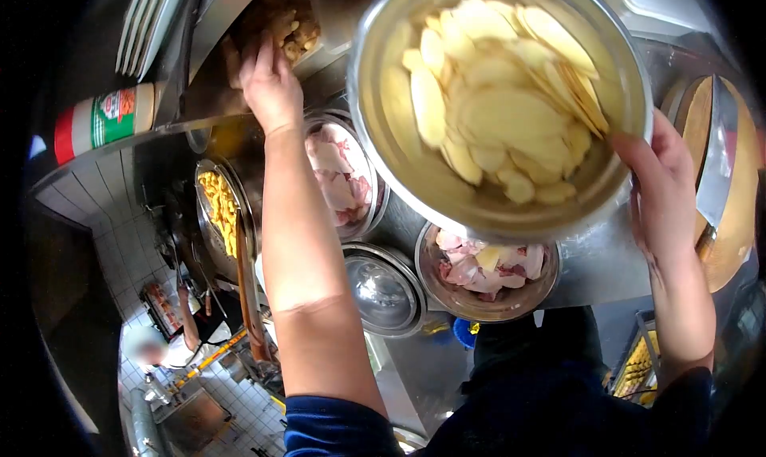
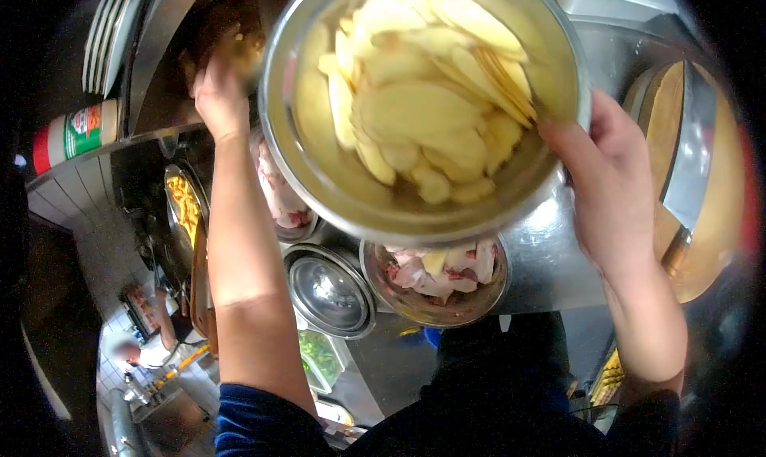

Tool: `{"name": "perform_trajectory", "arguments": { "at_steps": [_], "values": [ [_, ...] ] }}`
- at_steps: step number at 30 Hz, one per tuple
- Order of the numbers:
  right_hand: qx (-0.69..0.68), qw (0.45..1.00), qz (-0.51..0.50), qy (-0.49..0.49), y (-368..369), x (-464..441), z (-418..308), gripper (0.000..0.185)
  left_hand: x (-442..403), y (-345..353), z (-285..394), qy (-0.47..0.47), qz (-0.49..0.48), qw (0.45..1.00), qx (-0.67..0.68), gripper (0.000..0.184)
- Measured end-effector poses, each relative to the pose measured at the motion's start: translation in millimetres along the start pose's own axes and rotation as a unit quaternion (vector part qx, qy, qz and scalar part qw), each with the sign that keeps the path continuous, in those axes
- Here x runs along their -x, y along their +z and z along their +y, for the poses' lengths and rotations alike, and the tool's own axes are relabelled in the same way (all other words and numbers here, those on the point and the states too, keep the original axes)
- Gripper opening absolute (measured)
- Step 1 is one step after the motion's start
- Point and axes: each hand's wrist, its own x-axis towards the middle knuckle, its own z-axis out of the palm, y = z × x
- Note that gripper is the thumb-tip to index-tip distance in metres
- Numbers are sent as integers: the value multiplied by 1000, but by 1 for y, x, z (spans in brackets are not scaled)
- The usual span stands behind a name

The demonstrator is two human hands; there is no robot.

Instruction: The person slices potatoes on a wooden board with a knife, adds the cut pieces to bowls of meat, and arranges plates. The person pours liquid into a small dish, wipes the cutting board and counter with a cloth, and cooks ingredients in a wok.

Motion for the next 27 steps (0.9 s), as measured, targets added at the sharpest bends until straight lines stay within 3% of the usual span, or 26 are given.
{"name": "perform_trajectory", "arguments": {
  "at_steps": [2,5,8,12,15,18,19,22,27],
  "values": [
    [19,1000,5,21,17,-13,-10,30,-3,5,-7,-41,-37,996,-69,38],
    [-6,1000,2,-8,42,-36,-13,24,-6,5,3,-4,61,995,-76,42],
    [-34,999,-8,-36,58,-44,-21,20,-22,-7,-14,-156,74,978,-118,52],
    [-29,999,0,-45,60,-49,-21,20,-53,-17,-39,-146,-184,923,-305,58],
    [-21,998,16,-54,51,-47,-18,21,-75,-12,-77,-69,-207,928,-303,54],
    [-25,998,28,-56,40,-39,-14,23,-88,-21,-59,-122,-259,908,-306,60],
    [-25,998,35,-55,36,-37,-12,24,-93,-18,-73,-94,-259,904,-328,59],
    [-24,998,35,-44,22,-32,-9,24,-104,-8,-77,122,-1,947,-298,53],
    [-33,997,48,-44,32,-34,-14,24,-97,6,-74,66,-51,927,-365,43]
  ]
}}
